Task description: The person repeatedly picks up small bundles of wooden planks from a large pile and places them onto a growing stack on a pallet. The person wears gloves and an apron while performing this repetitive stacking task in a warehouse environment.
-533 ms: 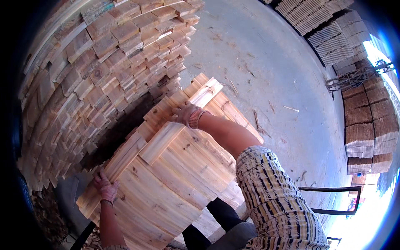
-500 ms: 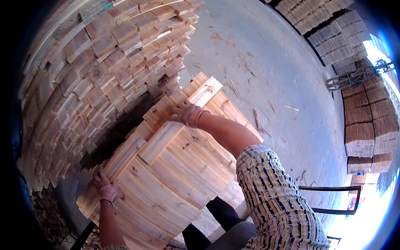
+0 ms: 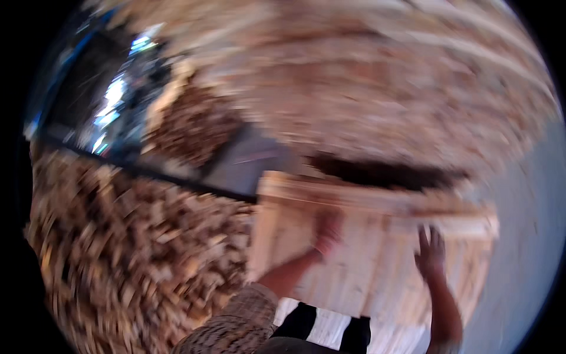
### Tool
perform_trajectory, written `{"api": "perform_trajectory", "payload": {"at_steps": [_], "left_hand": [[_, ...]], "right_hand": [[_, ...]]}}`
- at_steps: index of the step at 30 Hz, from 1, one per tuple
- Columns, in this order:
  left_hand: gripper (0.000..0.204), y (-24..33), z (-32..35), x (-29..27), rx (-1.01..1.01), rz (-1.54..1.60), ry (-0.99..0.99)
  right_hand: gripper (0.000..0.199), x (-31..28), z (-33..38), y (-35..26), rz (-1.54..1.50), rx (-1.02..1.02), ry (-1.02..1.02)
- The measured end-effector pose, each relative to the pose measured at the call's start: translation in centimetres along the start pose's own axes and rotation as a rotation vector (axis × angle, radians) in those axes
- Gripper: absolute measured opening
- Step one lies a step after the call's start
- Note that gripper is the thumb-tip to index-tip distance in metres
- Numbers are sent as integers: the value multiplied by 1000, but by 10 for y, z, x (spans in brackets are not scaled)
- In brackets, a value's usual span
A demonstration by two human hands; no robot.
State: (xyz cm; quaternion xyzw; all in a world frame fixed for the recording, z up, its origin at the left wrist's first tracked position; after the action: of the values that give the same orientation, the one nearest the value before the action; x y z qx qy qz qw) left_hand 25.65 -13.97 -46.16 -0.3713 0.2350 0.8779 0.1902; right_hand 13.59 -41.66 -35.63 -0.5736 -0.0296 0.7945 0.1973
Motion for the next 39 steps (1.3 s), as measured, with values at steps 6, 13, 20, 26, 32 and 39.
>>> {"api": "perform_trajectory", "payload": {"at_steps": [6, 13, 20, 26, 32, 39], "left_hand": [[83, 13, 226, 112, -17, 399, -103], [55, 4, 492, 25, -280, 920, 17], [72, -140, 527, -141, -487, 438, 713], [51, -223, 747, -315, -436, 1, 1511], [44, -247, 719, -314, -76, 191, 1252], [53, -281, 681, -292, -246, 460, 1019]], "right_hand": [[80, 212, 173, -85, -376, -252, -768], [84, 177, 209, -153, -18, -564, -793], [83, -157, 42, -423, 95, -827, -92], [87, -502, 162, -797, -187, -1203, 265], [95, -701, 201, -980, -589, -1174, 522], [126, -700, 157, -1081, -668, -1053, 694]]}}
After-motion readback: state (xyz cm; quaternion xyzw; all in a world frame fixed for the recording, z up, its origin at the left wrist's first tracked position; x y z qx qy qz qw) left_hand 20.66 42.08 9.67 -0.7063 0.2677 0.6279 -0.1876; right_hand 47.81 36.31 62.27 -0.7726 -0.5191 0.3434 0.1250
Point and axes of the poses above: each hand's wrist, its own z-axis away from the middle knuckle, its own x-axis out of the palm, y = z × x, the point moved 10 cm from there along -z, towards the middle knuckle, and after that the axes turned 3 degrees about -y, right-handed, at the moved point
